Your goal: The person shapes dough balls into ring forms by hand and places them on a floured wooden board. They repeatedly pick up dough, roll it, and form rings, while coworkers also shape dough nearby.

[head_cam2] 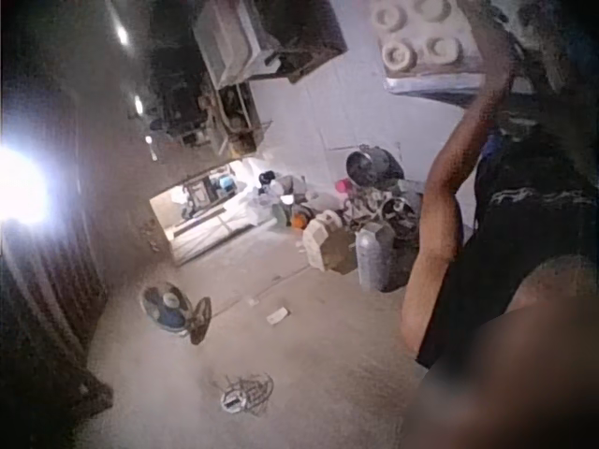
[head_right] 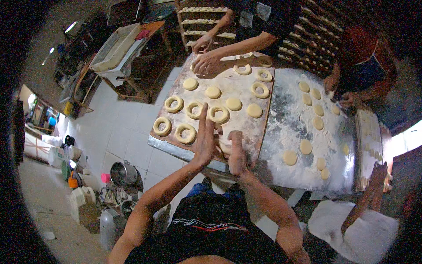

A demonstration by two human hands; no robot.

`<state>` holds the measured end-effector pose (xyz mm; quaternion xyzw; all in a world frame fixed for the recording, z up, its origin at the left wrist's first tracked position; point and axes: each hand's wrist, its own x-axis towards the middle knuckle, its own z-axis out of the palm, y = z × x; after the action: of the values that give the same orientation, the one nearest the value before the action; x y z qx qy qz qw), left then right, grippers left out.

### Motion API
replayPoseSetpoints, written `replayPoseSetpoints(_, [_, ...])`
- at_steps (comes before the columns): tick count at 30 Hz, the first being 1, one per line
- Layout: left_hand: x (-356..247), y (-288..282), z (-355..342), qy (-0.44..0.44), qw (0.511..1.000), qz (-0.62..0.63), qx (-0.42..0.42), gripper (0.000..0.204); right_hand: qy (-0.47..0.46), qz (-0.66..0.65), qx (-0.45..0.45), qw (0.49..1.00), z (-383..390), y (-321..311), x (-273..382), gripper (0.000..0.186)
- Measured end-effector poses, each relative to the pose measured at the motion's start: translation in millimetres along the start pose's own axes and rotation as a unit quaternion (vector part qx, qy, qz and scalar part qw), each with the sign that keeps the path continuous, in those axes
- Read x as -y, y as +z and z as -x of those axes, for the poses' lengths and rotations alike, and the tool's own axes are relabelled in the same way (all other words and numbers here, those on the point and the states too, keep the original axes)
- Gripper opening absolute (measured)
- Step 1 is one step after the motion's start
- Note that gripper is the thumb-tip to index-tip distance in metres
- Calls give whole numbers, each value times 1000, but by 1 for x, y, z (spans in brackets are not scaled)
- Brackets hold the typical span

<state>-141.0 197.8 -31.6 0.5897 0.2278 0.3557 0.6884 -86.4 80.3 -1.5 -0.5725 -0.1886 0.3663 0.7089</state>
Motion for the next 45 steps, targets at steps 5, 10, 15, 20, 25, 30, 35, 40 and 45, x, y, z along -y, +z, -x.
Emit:
replayPoseSetpoints(5, [-5,-27,-4,375,867,-310,109,25,23,-32,58,998,-8,19,-20,26])
replayPoseSetpoints(10, [-12,-36,3,118,974,-169,96,40,27,14,19,999,-13,32,-31,19])
replayPoseSetpoints(15, [-5,-45,4,105,959,-254,67,42,16,106,-3,994,-16,37,-42,23])
replayPoseSetpoints(20, [1,-48,10,266,915,-257,161,39,-60,92,-22,994,-24,40,-53,21])
replayPoseSetpoints(25, [5,-53,-14,25,960,-257,111,33,1,147,-18,989,-39,35,-53,25])
replayPoseSetpoints(30, [23,-67,-48,193,906,-375,41,28,-276,549,-196,764,-38,-4,-43,37])
replayPoseSetpoints(35, [31,-83,-50,206,769,-542,269,32,-173,243,-343,891,17,-59,-51,36])
replayPoseSetpoints(40, [11,-42,-47,184,829,-473,233,36,-179,243,-401,865,80,-101,-58,31])
replayPoseSetpoints(45, [42,109,-18,171,852,-351,349,44,-126,122,-470,865,123,-140,-55,21])
